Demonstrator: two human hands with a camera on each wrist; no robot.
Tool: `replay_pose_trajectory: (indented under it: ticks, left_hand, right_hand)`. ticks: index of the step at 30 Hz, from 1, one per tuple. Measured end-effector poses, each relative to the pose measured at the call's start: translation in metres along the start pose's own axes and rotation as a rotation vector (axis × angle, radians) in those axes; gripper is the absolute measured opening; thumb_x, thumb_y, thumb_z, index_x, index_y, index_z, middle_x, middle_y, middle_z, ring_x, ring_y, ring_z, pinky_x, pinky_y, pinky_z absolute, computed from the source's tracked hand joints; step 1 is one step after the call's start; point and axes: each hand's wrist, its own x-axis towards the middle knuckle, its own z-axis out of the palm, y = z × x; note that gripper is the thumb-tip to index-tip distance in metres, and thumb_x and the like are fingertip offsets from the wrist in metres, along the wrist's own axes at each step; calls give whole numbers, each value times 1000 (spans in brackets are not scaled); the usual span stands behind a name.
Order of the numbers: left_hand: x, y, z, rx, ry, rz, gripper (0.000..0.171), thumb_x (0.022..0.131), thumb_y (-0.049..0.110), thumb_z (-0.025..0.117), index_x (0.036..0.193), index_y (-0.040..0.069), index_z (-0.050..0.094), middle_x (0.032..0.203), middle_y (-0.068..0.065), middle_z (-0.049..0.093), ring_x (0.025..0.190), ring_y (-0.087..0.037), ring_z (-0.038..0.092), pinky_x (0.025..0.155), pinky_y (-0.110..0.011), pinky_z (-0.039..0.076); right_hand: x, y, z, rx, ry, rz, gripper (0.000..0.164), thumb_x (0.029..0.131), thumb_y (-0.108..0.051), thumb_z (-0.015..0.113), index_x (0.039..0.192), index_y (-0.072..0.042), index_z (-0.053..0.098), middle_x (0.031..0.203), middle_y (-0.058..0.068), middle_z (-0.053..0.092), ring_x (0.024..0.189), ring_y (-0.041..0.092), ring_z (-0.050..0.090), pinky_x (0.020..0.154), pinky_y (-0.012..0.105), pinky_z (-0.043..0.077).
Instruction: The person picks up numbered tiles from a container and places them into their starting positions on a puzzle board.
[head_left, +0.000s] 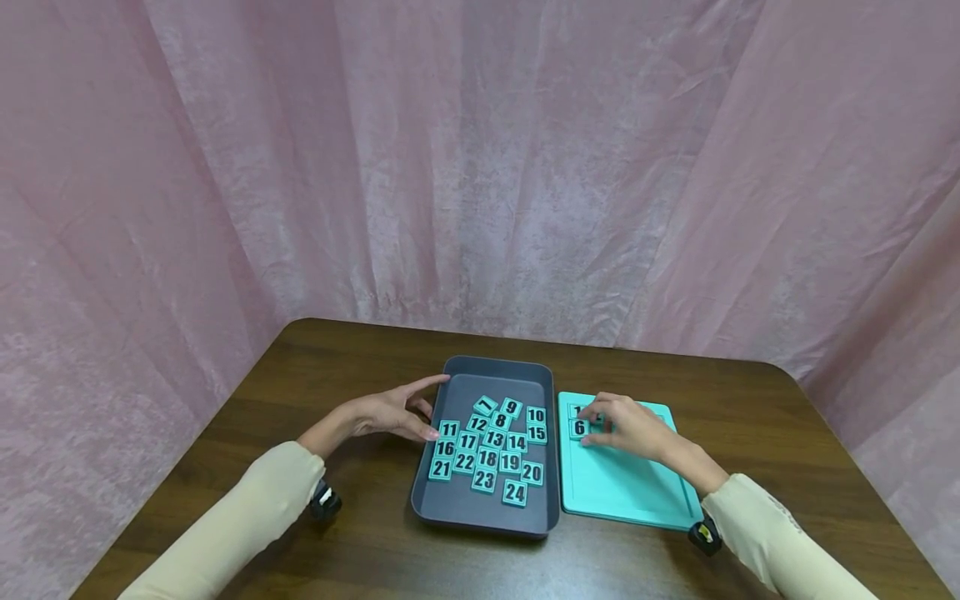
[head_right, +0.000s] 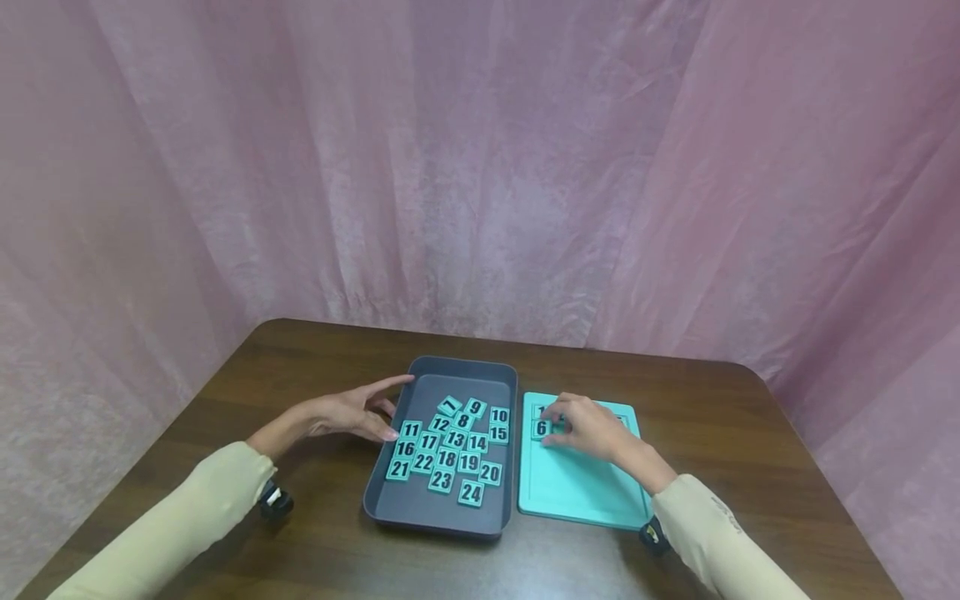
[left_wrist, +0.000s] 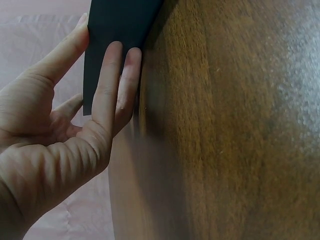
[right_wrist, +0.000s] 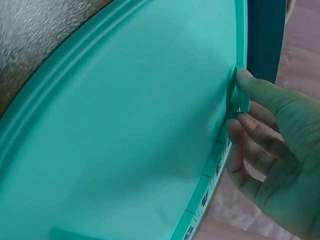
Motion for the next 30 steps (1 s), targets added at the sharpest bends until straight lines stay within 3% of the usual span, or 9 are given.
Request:
replay_pose_trajectory:
  ticks: [11, 20, 24, 30]
  left_hand:
    - [-1, 3, 2, 7, 2, 1, 109, 85, 6, 84, 165, 29, 14, 131, -23, 50, 105, -24, 67, 97, -42, 60]
    - [-2, 4, 1, 23, 6, -3, 111, 84, 9, 86, 165, 31, 14, 133, -23, 49, 107, -25, 66, 98, -42, 60]
    - [-2, 4, 0, 24, 7, -5, 111, 84, 9, 85, 165, 30, 13, 134, -24, 48, 109, -26, 64, 98, -43, 59]
    - [-1, 4, 2, 20, 5, -6, 111, 84, 8, 85, 165, 30, 13, 133, -23, 49, 109, -26, 64, 98, -42, 59]
  right_hand:
    - [0, -2, 1, -43, 21, 20, 33, 84, -24, 85, 110, -5, 77, 88, 0, 67, 70, 3, 55, 57, 17, 43]
    - [8, -1, -9, 3, -51, 11, 37, 84, -21, 85, 113, 0, 75, 91, 5, 73, 73, 5, 63, 61, 18, 50]
    - [26, -8, -26, -31, -101, -17, 30, 88, -14, 81, 114, 0, 75, 101, 10, 75, 79, 12, 68, 64, 21, 53]
    - [70, -36, -44, -19, -173, -119, 26, 92, -11, 76, 116, 1, 74, 110, 16, 74, 91, 22, 74, 75, 29, 62]
